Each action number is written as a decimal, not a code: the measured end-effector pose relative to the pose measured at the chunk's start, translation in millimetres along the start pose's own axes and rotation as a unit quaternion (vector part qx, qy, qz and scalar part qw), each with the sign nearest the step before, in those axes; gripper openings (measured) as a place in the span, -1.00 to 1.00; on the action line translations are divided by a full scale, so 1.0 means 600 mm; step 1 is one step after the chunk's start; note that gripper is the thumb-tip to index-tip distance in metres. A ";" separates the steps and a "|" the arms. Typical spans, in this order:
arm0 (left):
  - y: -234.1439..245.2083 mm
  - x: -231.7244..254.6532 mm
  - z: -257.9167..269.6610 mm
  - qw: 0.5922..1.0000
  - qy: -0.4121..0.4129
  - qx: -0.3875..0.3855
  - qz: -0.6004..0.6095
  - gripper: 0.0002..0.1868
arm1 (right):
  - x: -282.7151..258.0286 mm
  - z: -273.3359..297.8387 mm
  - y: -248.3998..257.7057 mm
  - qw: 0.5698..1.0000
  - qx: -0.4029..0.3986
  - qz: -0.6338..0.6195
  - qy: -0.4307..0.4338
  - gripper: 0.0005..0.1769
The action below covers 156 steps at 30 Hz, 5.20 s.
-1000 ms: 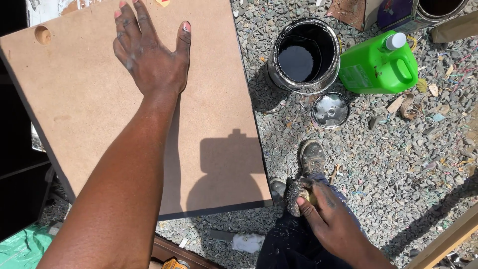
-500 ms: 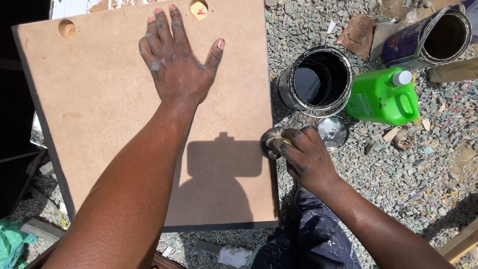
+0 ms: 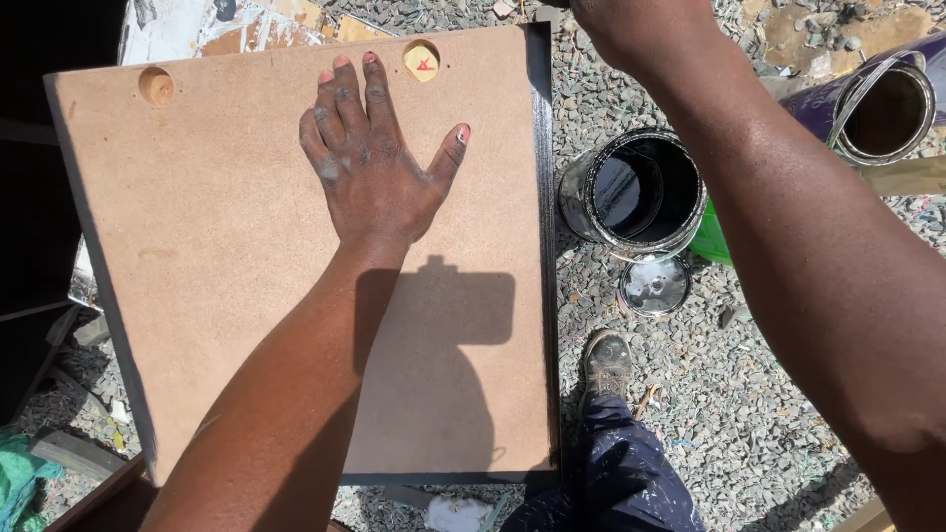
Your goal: The person paints a flat board by hand using a piece of sponge dipped into a can of black paint, then moves the board to a drying area.
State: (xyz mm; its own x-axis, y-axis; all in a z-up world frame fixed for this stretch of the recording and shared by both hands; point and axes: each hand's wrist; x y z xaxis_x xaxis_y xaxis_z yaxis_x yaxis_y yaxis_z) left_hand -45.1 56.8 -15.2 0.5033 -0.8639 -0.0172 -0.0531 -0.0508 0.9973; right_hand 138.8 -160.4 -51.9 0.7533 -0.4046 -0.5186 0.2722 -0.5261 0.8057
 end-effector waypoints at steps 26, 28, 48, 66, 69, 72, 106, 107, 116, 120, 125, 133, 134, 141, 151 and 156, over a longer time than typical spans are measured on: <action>0.011 0.007 0.009 0.999 -0.018 0.024 0.029 -0.06 | -0.350 0.586 -0.075 0.979 -0.037 -0.033 0.197 -0.63; 0.009 0.009 0.003 1.000 -0.004 0.002 0.010 -0.04 | -0.300 0.505 -0.069 0.977 -0.030 -0.014 0.210 -0.63; 0.017 0.015 -0.010 0.991 0.044 -0.118 0.035 0.02 | 0.018 0.002 -0.014 0.944 0.176 -0.257 -0.112 -0.85; 0.002 0.005 0.010 0.999 0.010 -0.015 0.043 -0.08 | -0.180 0.322 -0.042 0.703 -0.095 -0.637 -0.301 -0.80; 0.008 0.013 0.007 0.999 0.015 -0.016 0.042 -0.09 | -0.223 0.390 -0.052 0.686 -0.139 -0.635 -0.327 -0.79; 0.015 0.020 0.010 0.998 0.014 -0.015 0.061 -0.01 | -0.268 0.462 -0.071 0.626 -0.170 -0.643 -0.407 -0.85; 0.015 0.013 -0.004 0.999 0.033 -0.018 0.026 -0.09 | -0.248 0.512 -0.045 0.335 0.184 -0.811 -0.442 -0.50; 0.025 0.018 -0.006 0.993 0.066 -0.091 0.037 -0.07 | -0.241 0.508 -0.042 0.353 0.178 -0.799 -0.453 -0.40; 0.013 0.014 -0.004 0.997 0.023 0.063 0.045 -0.16 | -0.202 0.379 -0.001 0.483 0.186 -0.742 -0.425 -0.35; 0.003 0.010 -0.005 0.998 0.054 0.007 0.021 -0.07 | -0.215 0.298 0.023 0.487 0.188 -0.726 -0.448 -0.29; 0.005 0.005 -0.004 0.983 0.004 0.166 0.075 -0.20 | -0.241 0.195 0.032 0.520 0.179 -0.755 -0.357 -0.44; 0.023 0.001 -0.005 0.992 0.047 0.052 0.101 -0.12 | -0.266 0.069 0.042 0.583 0.193 -0.712 -0.340 -0.20; 0.024 0.000 -0.007 0.994 0.042 0.046 0.094 -0.12 | -0.263 0.050 0.041 0.648 0.205 -0.583 -0.445 -0.07; 0.058 -0.010 -0.029 0.973 0.051 -0.183 0.132 -0.06 | -0.162 -0.089 -0.045 0.941 0.041 -0.239 -0.234 -0.24; 0.071 -0.015 -0.030 0.962 0.037 -0.245 0.112 -0.08 | -0.183 -0.156 -0.071 0.959 -0.148 0.097 -0.222 -0.32; 0.074 -0.021 -0.038 0.957 0.034 -0.260 0.125 -0.08 | -0.184 -0.160 -0.072 0.951 -0.142 0.083 -0.263 -0.21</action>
State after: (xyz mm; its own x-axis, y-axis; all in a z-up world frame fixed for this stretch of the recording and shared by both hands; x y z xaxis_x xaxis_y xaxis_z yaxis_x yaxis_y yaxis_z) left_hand -34.3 76.8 30.8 0.5872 -0.7809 0.2130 0.2482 0.4243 0.8709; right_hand 101.4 -21.2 -1.6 0.4167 -0.8217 -0.3888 0.3831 -0.2292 0.8948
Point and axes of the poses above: each hand's wrist, its own z-axis away from the middle knuckle, its own y-axis out of the back of the hand, x = y × z, and after that the axes turned 13 degrees about y, right-handed
